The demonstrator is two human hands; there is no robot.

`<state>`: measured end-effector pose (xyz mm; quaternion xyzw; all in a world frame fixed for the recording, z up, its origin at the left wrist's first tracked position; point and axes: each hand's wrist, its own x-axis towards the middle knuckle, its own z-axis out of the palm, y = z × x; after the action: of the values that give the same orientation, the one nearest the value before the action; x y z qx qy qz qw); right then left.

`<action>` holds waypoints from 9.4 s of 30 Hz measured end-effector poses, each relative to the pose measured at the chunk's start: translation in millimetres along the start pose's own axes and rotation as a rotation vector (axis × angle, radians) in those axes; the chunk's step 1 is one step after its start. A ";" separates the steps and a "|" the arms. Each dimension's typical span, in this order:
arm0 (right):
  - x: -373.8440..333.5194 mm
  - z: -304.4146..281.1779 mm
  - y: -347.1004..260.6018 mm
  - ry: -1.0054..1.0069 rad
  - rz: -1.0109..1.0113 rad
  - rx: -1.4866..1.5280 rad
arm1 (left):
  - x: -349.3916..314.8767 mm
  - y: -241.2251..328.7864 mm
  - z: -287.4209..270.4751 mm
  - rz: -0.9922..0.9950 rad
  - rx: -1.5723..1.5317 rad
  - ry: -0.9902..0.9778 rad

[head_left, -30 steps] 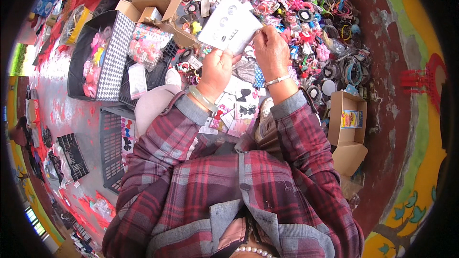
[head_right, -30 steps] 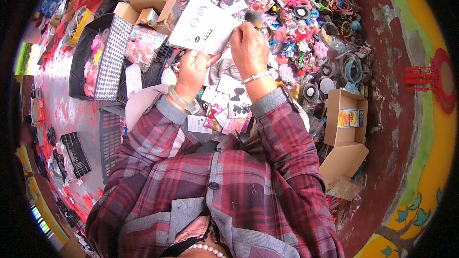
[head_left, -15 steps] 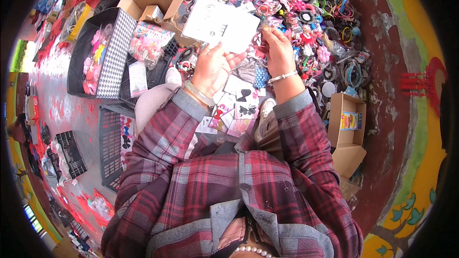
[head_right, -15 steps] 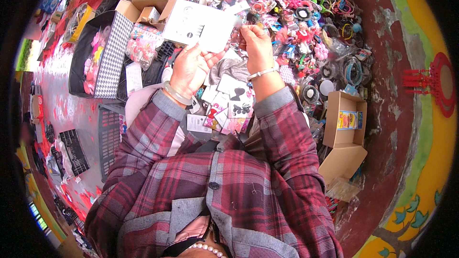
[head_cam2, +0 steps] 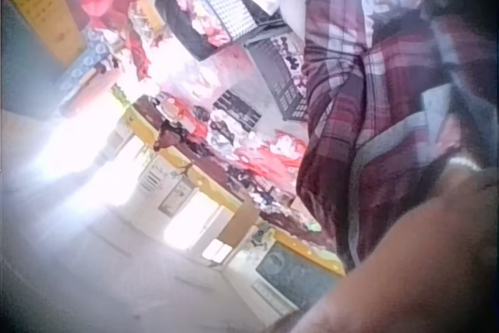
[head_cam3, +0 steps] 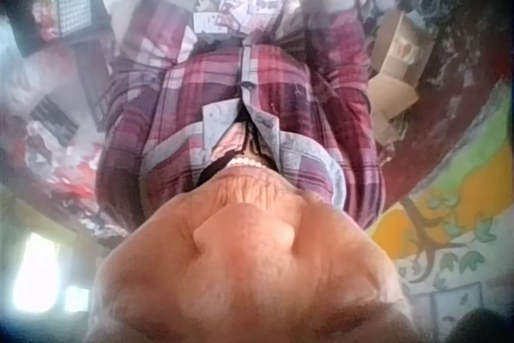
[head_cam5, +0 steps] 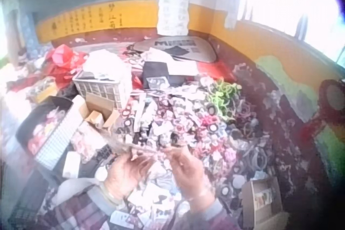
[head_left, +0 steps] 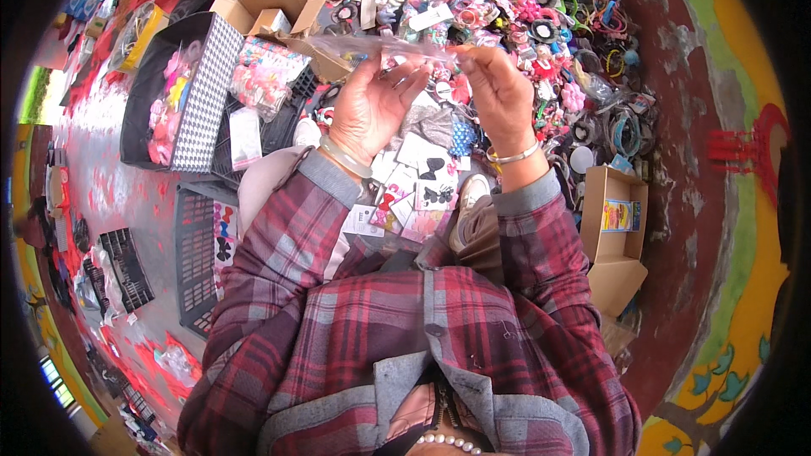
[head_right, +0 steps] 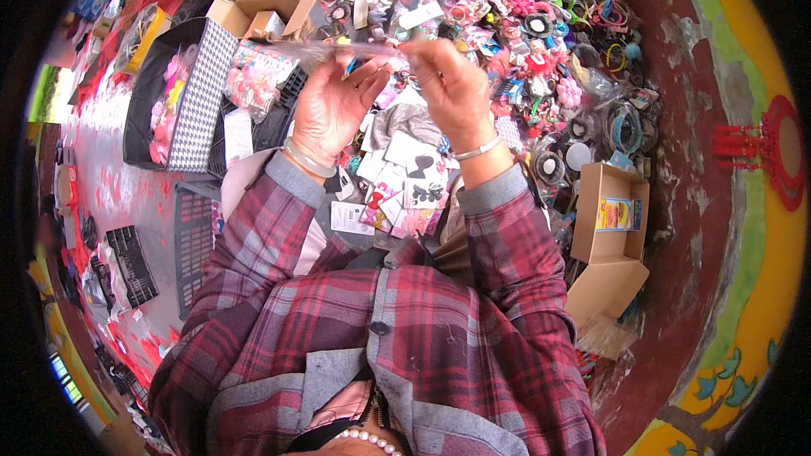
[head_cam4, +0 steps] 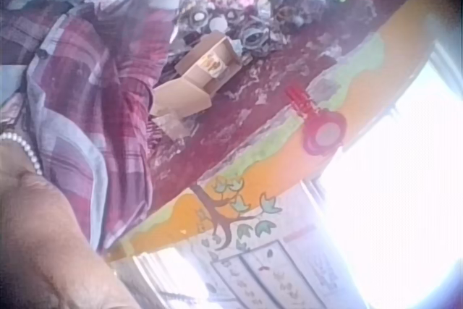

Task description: The person sits on the floor and sorts through various hair accessories, including bows and clips. They pick up items, wipe them with a cloth, and place them into a plastic crate.

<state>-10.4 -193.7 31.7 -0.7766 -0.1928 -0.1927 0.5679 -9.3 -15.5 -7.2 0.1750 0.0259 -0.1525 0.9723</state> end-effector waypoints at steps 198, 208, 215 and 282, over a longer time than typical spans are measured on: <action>-21.8 -1.8 5.9 0.062 0.808 0.650 | -14.6 47.6 35.4 1.087 1.855 -0.495; -17.0 -0.1 5.2 0.031 0.777 0.663 | -9.9 62.8 32.6 0.537 0.858 -0.038; -17.7 -2.7 -0.9 0.021 0.760 0.670 | -6.5 66.8 32.3 0.179 0.455 0.003; -15.6 -11.5 -3.6 0.098 0.760 0.786 | 0.1 47.2 12.2 -0.101 0.265 0.069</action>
<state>-26.4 -205.0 29.8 -0.5113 0.0706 0.0769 0.8530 5.1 22.4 19.9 0.3054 0.0476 -0.1972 0.9304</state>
